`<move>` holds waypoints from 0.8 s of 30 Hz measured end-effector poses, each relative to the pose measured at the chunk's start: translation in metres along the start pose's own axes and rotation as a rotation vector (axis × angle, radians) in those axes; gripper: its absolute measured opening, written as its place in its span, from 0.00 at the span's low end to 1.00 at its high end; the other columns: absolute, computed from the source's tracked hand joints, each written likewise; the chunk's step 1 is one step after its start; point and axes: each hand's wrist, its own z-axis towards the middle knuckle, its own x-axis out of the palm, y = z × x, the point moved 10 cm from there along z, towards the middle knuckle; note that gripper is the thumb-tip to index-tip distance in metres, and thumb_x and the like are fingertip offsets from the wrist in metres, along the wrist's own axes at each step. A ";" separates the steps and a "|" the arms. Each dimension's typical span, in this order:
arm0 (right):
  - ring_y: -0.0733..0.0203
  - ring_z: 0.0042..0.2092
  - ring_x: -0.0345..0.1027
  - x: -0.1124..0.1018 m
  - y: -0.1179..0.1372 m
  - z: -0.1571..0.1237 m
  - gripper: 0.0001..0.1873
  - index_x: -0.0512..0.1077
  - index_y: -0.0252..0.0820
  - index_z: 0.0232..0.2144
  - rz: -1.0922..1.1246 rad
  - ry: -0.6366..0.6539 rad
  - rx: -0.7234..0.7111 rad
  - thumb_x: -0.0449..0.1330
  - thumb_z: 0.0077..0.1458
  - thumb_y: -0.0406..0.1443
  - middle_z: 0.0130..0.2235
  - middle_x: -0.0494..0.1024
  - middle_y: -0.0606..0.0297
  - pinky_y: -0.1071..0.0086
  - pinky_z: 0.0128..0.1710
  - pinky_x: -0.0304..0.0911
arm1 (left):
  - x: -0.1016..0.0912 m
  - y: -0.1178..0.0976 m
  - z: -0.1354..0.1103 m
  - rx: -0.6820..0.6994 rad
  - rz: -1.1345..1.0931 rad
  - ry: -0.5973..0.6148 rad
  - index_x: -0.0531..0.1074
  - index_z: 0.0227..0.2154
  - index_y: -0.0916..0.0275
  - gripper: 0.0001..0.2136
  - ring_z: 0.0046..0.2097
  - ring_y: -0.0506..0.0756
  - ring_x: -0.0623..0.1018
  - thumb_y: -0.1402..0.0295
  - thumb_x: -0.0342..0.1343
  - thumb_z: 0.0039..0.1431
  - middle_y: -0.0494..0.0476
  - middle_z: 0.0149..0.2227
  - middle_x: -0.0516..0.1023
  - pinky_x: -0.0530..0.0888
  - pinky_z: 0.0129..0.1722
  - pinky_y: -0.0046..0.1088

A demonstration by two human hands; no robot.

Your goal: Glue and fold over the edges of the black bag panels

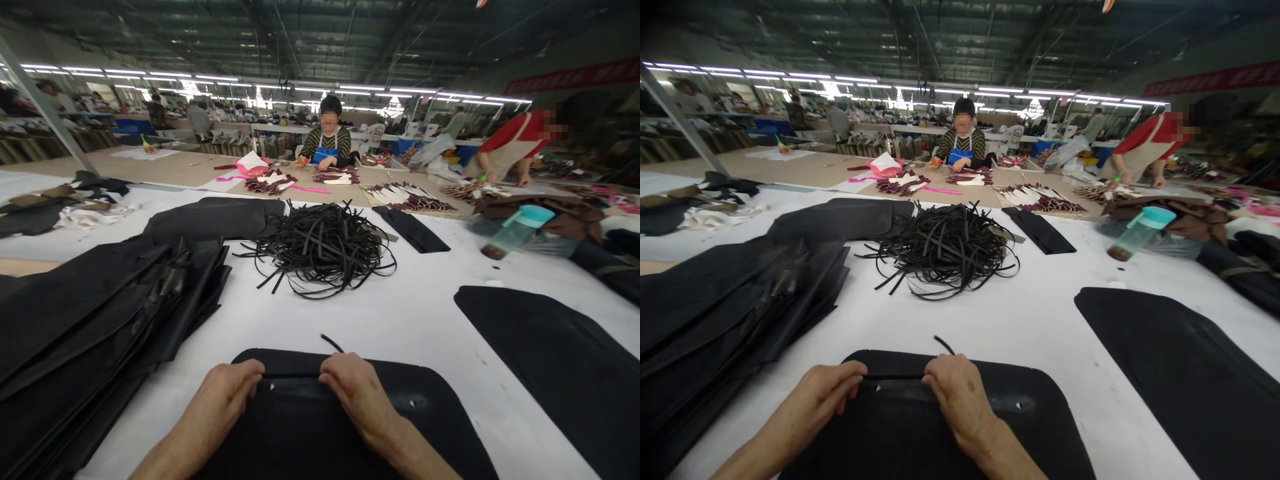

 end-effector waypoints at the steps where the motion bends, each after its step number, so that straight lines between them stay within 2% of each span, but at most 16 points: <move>1: 0.64 0.35 0.67 -0.007 -0.011 -0.009 0.08 0.70 0.45 0.32 -0.005 0.007 0.021 0.52 0.60 0.33 0.31 0.74 0.70 0.71 0.38 0.59 | 0.000 0.004 0.000 -0.024 -0.059 -0.002 0.68 0.28 0.59 0.15 0.24 0.50 0.71 0.64 0.37 0.63 0.48 0.22 0.71 0.65 0.27 0.24; 6: 0.61 0.35 0.68 -0.044 -0.076 -0.054 0.12 0.70 0.46 0.33 0.043 0.008 0.238 0.47 0.61 0.37 0.33 0.74 0.67 0.69 0.37 0.61 | 0.003 0.014 0.005 -0.103 -0.278 -0.030 0.66 0.28 0.59 0.10 0.23 0.49 0.70 0.63 0.43 0.60 0.46 0.21 0.69 0.66 0.25 0.23; 10: 0.58 0.36 0.67 -0.056 -0.123 -0.087 0.13 0.71 0.45 0.32 0.168 0.032 0.493 0.48 0.58 0.42 0.33 0.75 0.66 0.68 0.38 0.61 | 0.015 0.020 0.012 -0.228 -0.496 -0.004 0.63 0.24 0.60 0.08 0.21 0.48 0.70 0.62 0.48 0.54 0.45 0.19 0.68 0.65 0.21 0.22; 13: 0.59 0.33 0.65 -0.053 -0.139 -0.100 0.15 0.71 0.45 0.28 0.256 0.056 0.591 0.49 0.56 0.45 0.28 0.73 0.67 0.70 0.33 0.59 | 0.026 0.026 0.016 -0.310 -0.547 -0.002 0.63 0.23 0.61 0.08 0.19 0.48 0.69 0.62 0.49 0.51 0.46 0.18 0.69 0.63 0.17 0.21; 17: 0.62 0.26 0.58 -0.038 -0.154 -0.110 0.17 0.70 0.43 0.24 0.372 0.104 0.685 0.51 0.53 0.48 0.22 0.65 0.69 0.72 0.25 0.54 | 0.033 0.036 0.020 -0.373 -0.522 -0.013 0.62 0.22 0.61 0.08 0.14 0.47 0.65 0.63 0.50 0.49 0.44 0.15 0.66 0.59 0.13 0.20; 24: 0.64 0.23 0.53 -0.021 -0.176 -0.124 0.19 0.70 0.42 0.23 0.453 0.150 0.854 0.55 0.48 0.51 0.19 0.60 0.71 0.71 0.22 0.49 | 0.040 0.040 0.021 -0.394 -0.426 0.022 0.64 0.22 0.62 0.05 0.13 0.46 0.63 0.68 0.46 0.49 0.44 0.14 0.66 0.55 0.12 0.19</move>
